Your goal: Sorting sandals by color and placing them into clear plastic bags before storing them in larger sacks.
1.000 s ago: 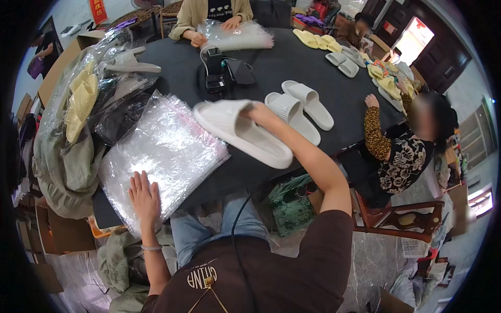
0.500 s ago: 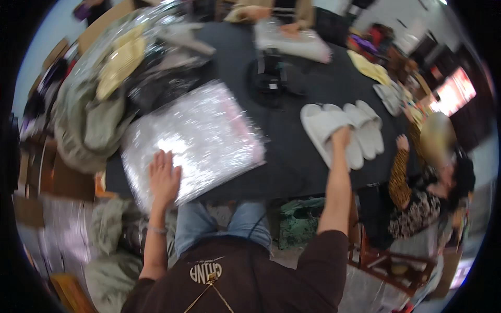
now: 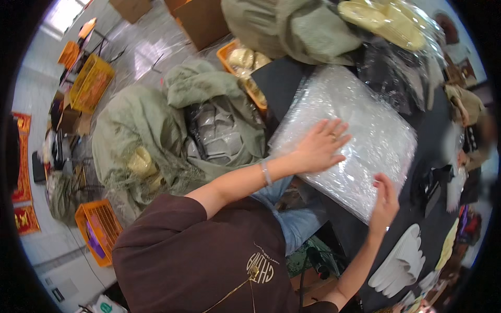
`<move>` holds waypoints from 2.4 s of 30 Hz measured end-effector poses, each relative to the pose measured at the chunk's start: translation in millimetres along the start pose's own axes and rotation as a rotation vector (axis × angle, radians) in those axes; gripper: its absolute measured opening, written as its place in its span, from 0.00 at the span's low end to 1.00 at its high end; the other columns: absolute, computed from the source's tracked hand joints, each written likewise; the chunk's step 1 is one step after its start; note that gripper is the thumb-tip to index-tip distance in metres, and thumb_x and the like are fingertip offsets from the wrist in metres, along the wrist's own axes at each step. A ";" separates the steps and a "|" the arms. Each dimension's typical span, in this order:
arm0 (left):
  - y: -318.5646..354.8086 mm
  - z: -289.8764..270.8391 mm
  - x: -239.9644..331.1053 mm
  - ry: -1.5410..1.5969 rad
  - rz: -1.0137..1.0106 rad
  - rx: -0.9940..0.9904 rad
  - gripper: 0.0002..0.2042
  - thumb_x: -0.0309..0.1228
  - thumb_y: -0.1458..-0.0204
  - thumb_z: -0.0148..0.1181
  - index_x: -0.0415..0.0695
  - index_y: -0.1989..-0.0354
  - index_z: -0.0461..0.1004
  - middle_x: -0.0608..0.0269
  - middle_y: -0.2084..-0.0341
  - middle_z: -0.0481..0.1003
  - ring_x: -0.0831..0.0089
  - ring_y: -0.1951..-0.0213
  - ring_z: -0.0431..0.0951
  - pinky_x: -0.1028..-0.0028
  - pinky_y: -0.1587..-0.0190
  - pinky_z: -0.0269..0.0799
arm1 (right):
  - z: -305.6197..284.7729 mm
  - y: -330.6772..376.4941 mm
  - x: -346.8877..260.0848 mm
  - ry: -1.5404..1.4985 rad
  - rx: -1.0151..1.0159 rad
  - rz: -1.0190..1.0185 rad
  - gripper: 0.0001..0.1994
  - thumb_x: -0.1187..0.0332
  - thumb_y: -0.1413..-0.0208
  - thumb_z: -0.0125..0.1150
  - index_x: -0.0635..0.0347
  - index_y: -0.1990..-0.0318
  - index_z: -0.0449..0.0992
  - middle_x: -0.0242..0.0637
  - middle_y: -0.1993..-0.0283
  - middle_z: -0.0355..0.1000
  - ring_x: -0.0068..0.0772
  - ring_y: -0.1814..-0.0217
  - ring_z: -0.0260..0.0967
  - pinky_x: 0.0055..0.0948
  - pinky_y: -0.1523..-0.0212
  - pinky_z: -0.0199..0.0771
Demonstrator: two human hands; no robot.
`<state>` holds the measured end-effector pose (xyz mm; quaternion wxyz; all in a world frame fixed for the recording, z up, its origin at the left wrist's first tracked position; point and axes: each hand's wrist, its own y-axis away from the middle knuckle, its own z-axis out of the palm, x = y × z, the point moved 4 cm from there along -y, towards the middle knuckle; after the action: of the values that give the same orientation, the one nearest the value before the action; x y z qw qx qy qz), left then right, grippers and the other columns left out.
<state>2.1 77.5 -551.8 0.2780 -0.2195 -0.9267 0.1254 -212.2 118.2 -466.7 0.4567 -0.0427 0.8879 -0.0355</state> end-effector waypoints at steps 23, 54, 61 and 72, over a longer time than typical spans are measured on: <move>422.9 76.9 -448.4 0.377 -1.603 0.829 0.23 0.32 0.55 0.63 0.35 0.51 0.67 0.48 0.55 0.72 0.59 0.56 0.76 0.66 0.51 0.69 | 137.8 -29.6 5.1 0.431 0.053 -0.185 0.08 0.69 0.39 0.48 0.64 0.62 0.72 0.39 0.68 0.72 0.29 0.70 0.68 0.25 0.68 0.67; 530.8 105.8 -432.3 0.171 -2.080 0.189 0.28 0.41 0.60 0.67 0.31 0.55 0.71 0.45 0.53 0.72 0.56 0.53 0.74 0.67 0.51 0.69 | 126.8 -33.0 -1.7 0.528 0.207 -0.189 0.05 0.71 0.45 0.54 0.61 0.66 0.74 0.41 0.75 0.71 0.32 0.79 0.67 0.27 0.76 0.65; 515.1 70.1 -427.1 -0.185 -1.975 -0.074 0.24 0.39 0.58 0.66 0.39 0.55 0.68 0.55 0.61 0.76 0.57 0.60 0.78 0.63 0.61 0.73 | 115.9 -28.9 -5.3 0.448 0.237 -0.216 0.04 0.69 0.48 0.57 0.57 0.66 0.75 0.40 0.76 0.72 0.37 0.79 0.70 0.30 0.78 0.67; 489.5 -4.4 -351.0 -0.191 -1.553 0.003 0.32 0.47 0.59 0.66 0.43 0.47 0.67 0.49 0.56 0.74 0.50 0.55 0.74 0.61 0.52 0.68 | 121.7 -29.5 -4.2 0.378 0.151 -0.254 0.06 0.65 0.46 0.55 0.54 0.65 0.75 0.38 0.73 0.73 0.41 0.75 0.72 0.34 0.76 0.70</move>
<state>432.5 337.7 -883.3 0.2055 0.5040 -0.8345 -0.0854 -109.4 86.4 -530.9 0.2762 -0.1121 0.9399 -0.1664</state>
